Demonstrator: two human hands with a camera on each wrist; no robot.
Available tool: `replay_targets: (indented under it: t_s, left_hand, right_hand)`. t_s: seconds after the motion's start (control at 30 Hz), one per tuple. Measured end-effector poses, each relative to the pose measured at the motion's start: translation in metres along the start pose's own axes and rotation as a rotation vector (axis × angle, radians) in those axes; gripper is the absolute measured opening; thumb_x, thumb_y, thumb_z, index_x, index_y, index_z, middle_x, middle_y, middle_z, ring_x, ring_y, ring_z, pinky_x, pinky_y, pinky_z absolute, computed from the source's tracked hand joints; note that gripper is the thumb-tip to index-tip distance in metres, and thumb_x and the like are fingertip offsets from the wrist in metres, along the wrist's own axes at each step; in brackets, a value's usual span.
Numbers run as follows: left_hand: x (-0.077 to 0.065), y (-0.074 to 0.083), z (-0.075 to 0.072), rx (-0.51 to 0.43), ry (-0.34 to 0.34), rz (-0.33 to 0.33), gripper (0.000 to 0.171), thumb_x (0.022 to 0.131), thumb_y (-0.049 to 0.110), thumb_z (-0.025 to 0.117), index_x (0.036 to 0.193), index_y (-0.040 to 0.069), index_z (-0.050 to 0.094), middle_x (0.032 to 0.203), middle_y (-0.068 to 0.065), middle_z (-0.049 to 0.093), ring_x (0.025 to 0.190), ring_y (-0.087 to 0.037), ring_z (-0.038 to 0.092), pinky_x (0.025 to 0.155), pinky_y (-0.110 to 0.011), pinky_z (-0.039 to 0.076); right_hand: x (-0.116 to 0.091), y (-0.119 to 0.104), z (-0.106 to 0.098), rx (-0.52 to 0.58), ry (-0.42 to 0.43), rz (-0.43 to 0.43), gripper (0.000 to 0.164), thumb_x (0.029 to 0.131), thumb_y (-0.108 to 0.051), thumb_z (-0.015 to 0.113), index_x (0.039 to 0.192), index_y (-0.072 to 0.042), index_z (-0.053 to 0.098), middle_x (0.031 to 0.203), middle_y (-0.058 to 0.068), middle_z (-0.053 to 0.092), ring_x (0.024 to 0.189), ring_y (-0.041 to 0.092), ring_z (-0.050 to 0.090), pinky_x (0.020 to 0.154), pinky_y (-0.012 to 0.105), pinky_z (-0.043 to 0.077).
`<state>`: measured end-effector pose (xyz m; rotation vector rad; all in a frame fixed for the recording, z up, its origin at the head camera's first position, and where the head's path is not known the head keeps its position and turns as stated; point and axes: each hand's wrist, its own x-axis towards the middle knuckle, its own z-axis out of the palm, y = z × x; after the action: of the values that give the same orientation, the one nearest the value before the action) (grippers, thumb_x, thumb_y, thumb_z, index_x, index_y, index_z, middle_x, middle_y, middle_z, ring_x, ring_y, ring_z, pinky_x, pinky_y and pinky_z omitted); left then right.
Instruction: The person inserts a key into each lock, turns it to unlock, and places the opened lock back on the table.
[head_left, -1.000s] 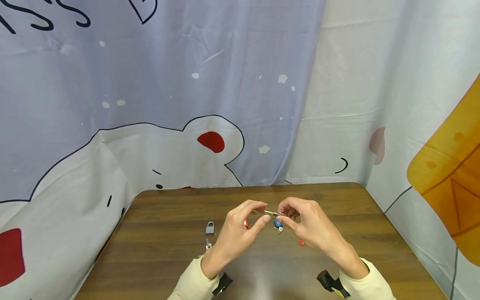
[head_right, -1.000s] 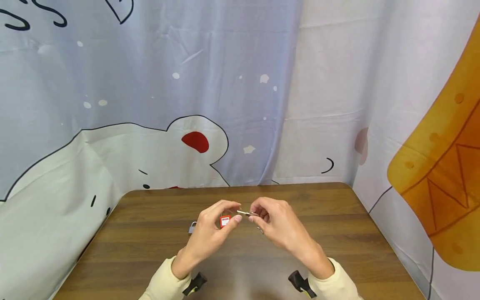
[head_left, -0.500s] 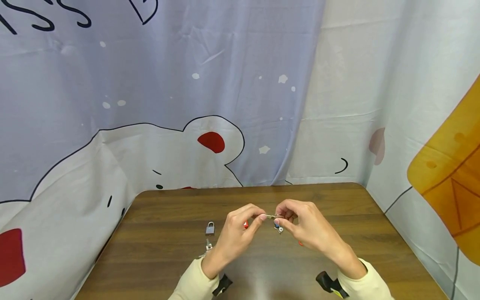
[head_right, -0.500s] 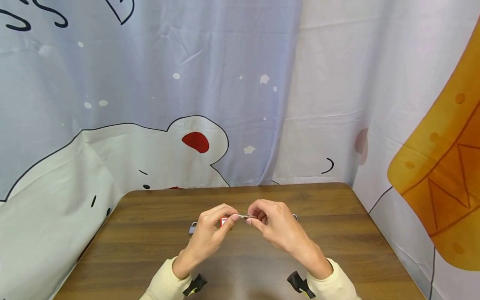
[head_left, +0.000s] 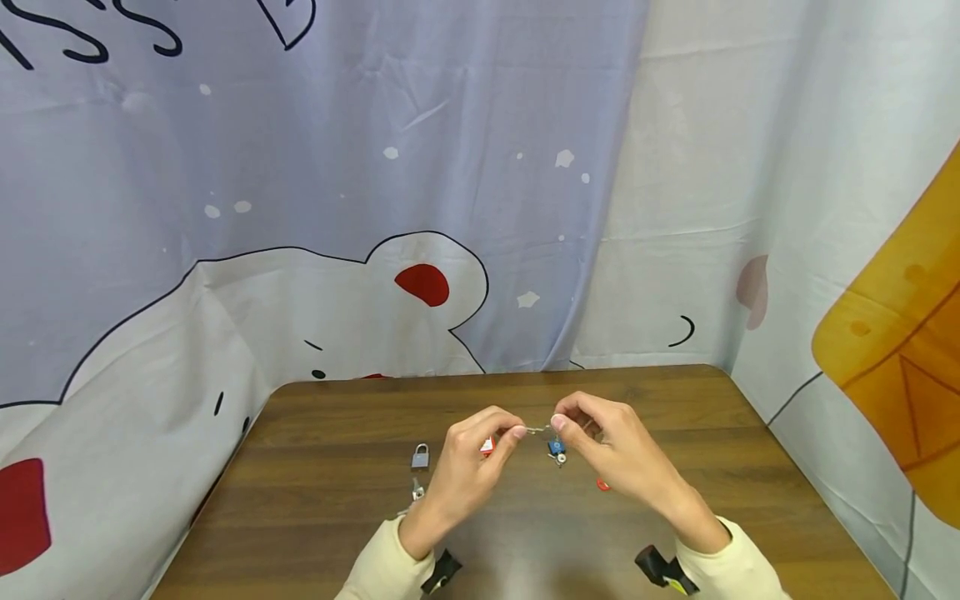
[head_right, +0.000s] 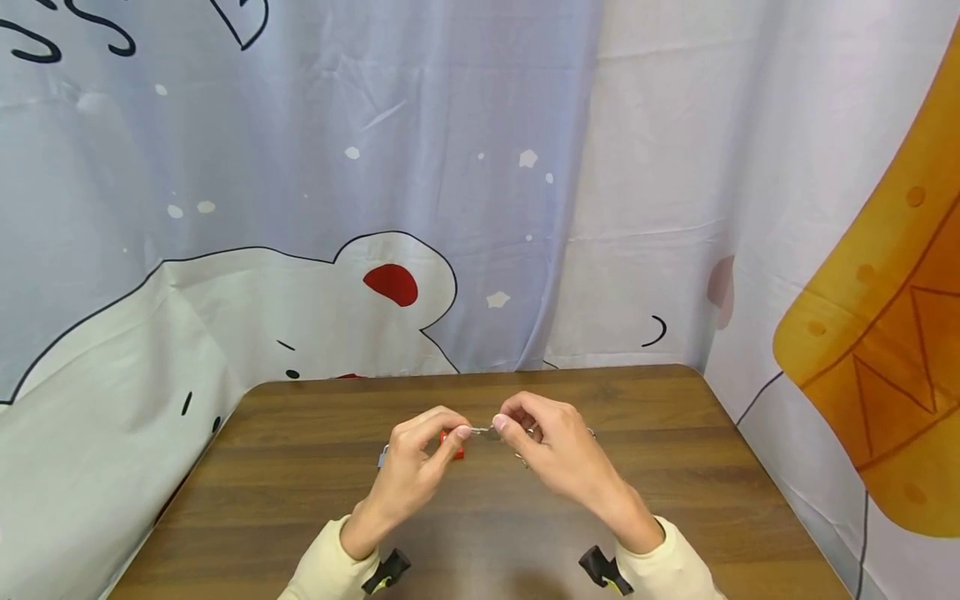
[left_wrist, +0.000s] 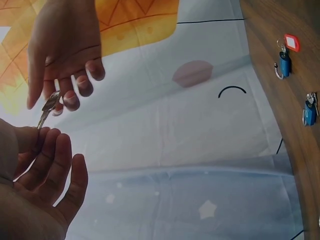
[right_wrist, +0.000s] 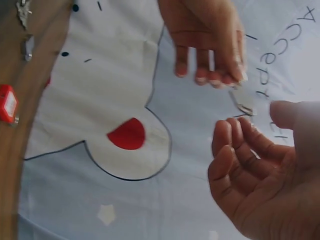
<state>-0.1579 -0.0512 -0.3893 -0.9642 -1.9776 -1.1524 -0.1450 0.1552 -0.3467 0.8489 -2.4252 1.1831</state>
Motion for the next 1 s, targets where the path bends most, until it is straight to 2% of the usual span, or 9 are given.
replay_targets:
  t_s: [0.1, 0.27, 0.47, 0.73, 0.87, 1.0]
  left_hand:
    - [0.001, 0.001, -0.001, -0.002, 0.005, -0.007, 0.007, 0.091, 0.015, 0.058, 0.09, 0.013, 0.065, 0.083, 0.006, 0.064, 0.076, -0.002, 0.058, 0.071, -0.014, 0.048]
    - [0.0, 0.001, -0.001, -0.003, 0.01, -0.019, 0.008, 0.092, 0.014, 0.057, 0.089, 0.014, 0.065, 0.083, 0.007, 0.064, 0.076, -0.002, 0.058, 0.068, -0.02, 0.049]
    - [0.0, 0.002, -0.001, 0.016, 0.009, -0.025, 0.009, 0.092, 0.015, 0.057, 0.089, 0.011, 0.065, 0.084, 0.006, 0.065, 0.077, -0.003, 0.059, 0.071, -0.015, 0.048]
    - [0.001, 0.002, 0.001, 0.003, -0.001, -0.02, 0.008, 0.092, 0.016, 0.057, 0.089, 0.014, 0.064, 0.083, 0.007, 0.063, 0.075, -0.002, 0.056, 0.068, -0.017, 0.049]
    - [0.002, 0.0, 0.0, -0.012, -0.023, -0.028, 0.01, 0.094, 0.017, 0.055, 0.09, 0.014, 0.064, 0.083, 0.006, 0.063, 0.075, -0.002, 0.056, 0.067, -0.019, 0.049]
    - [0.006, 0.0, -0.004, -0.002, -0.044, -0.065, 0.014, 0.096, 0.018, 0.05, 0.096, 0.016, 0.064, 0.087, 0.007, 0.065, 0.078, -0.003, 0.057, 0.069, -0.02, 0.049]
  right_hand:
    - [-0.002, 0.008, 0.006, 0.013, -0.004, -0.033, 0.007, 0.094, -0.021, 0.055, 0.094, -0.024, 0.06, 0.076, -0.012, 0.061, 0.063, 0.0, 0.056, 0.058, 0.02, 0.049]
    - [-0.005, 0.017, 0.016, 0.003, -0.006, -0.15, 0.01, 0.092, -0.013, 0.056, 0.095, -0.021, 0.061, 0.075, -0.011, 0.059, 0.063, -0.001, 0.053, 0.057, 0.016, 0.045]
    - [-0.007, 0.02, 0.021, -0.03, 0.01, -0.241, 0.013, 0.091, -0.007, 0.057, 0.089, -0.02, 0.058, 0.068, -0.009, 0.052, 0.06, -0.004, 0.045, 0.054, 0.01, 0.039]
    - [-0.008, 0.022, 0.022, -0.085, 0.007, -0.308, 0.015, 0.09, -0.005, 0.057, 0.086, -0.02, 0.056, 0.066, -0.012, 0.047, 0.06, -0.005, 0.041, 0.056, 0.006, 0.035]
    - [-0.008, 0.023, 0.021, -0.088, 0.004, -0.302, 0.016, 0.09, -0.006, 0.057, 0.086, -0.02, 0.056, 0.065, -0.012, 0.049, 0.06, -0.006, 0.043, 0.056, 0.006, 0.036]
    - [-0.009, 0.023, 0.019, -0.083, 0.002, -0.281, 0.015, 0.091, -0.007, 0.057, 0.086, -0.021, 0.056, 0.067, -0.012, 0.051, 0.06, -0.005, 0.045, 0.057, 0.006, 0.038]
